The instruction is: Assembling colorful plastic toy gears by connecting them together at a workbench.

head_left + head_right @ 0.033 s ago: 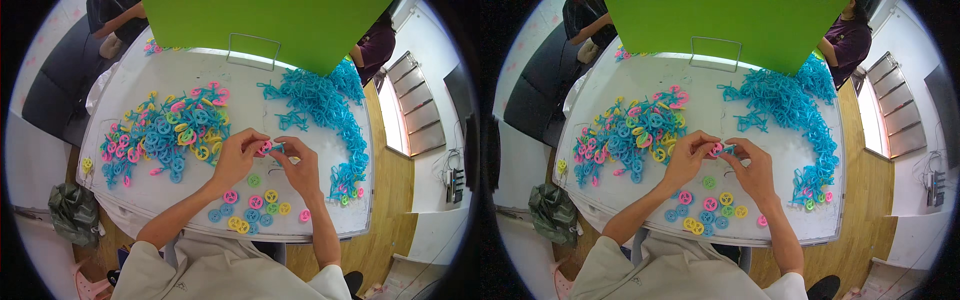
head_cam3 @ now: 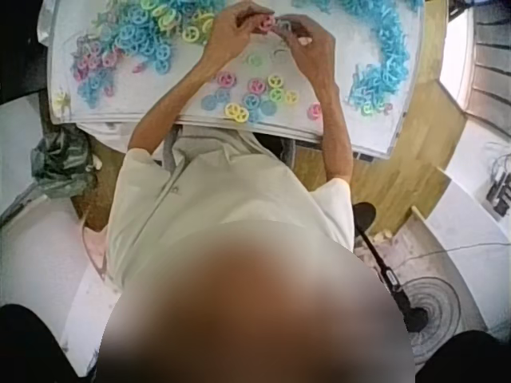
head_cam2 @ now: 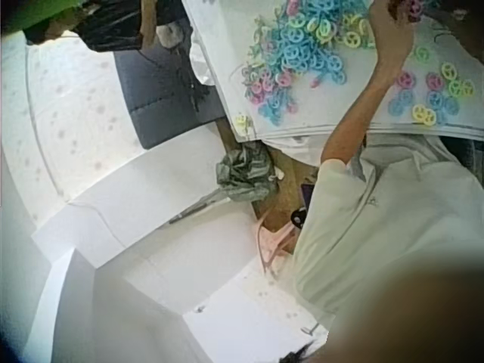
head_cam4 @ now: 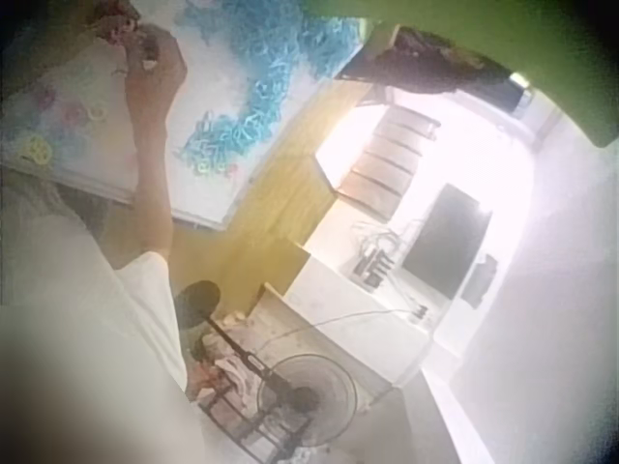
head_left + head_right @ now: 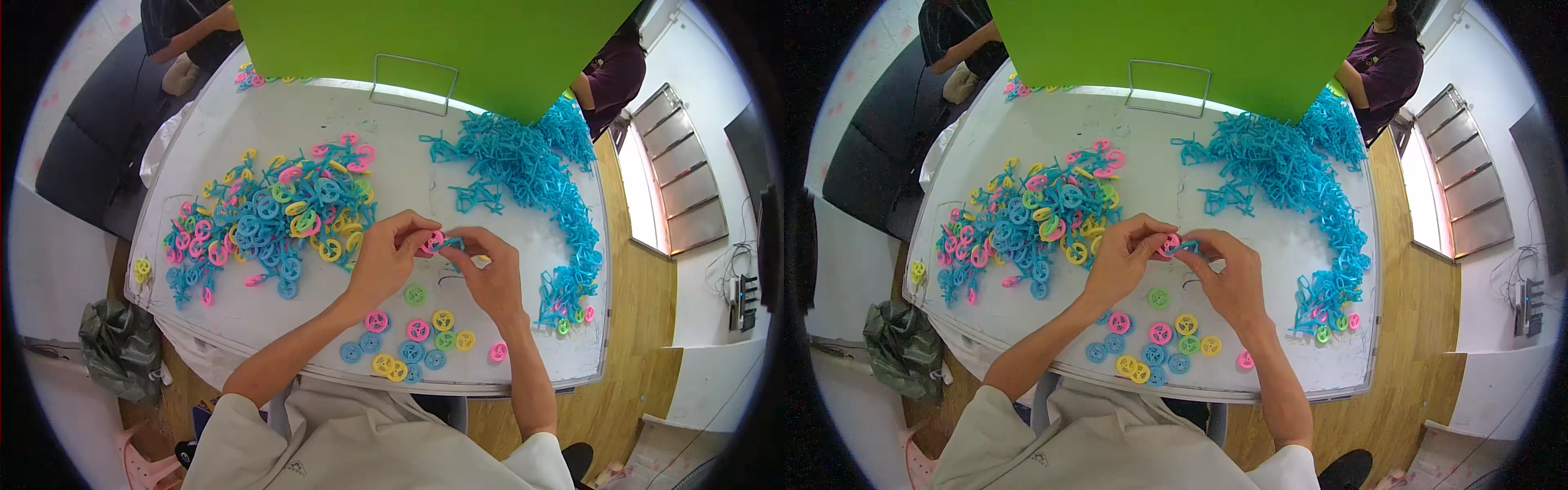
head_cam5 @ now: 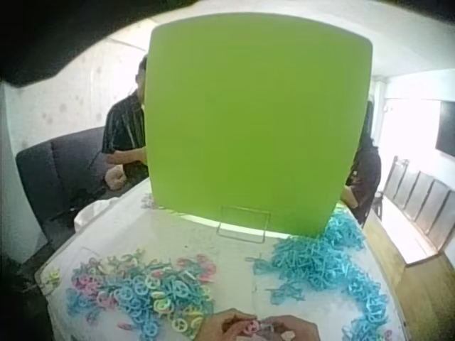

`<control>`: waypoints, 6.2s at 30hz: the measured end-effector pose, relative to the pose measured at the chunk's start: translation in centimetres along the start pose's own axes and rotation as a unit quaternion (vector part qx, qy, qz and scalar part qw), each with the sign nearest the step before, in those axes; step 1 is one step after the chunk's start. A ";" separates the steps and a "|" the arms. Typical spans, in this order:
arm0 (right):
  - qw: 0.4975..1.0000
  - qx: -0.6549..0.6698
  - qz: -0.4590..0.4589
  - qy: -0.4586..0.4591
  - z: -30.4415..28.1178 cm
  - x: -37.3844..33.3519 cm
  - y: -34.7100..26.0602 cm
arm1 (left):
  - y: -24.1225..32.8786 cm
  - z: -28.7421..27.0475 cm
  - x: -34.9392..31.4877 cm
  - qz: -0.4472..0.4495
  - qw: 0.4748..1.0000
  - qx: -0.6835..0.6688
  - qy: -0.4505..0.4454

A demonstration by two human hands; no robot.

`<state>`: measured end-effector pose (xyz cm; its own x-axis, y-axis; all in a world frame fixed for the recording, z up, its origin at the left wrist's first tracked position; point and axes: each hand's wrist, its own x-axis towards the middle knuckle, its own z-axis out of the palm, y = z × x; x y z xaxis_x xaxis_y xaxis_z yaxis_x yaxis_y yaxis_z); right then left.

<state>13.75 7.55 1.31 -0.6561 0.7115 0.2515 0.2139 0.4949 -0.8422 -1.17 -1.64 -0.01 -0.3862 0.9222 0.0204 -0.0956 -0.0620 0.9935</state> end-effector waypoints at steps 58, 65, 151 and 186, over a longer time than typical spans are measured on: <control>0.995 0.024 0.006 0.092 2.3 -0.5 -0.2 | -0.2 0.9 -1.0 0.006 0.997 -0.026 0.078; 0.992 -0.018 -0.122 0.014 1.4 -0.4 0.7 | -0.4 -0.1 -0.3 -0.019 0.998 -0.063 0.002; 0.969 0.191 0.155 -0.033 -0.1 -0.1 0.7 | 0.3 0.5 -0.3 0.028 0.993 0.113 0.010; 0.947 0.229 0.139 0.180 4.1 -2.0 -0.4 | -0.8 2.3 -1.1 0.081 0.993 0.006 0.087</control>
<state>12.02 3.87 -0.87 -0.3147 0.9468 0.0673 -0.0479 0.0550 -0.9973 1.42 -1.71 -0.62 -0.5487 0.8202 0.1616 -0.0091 -0.1991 0.9799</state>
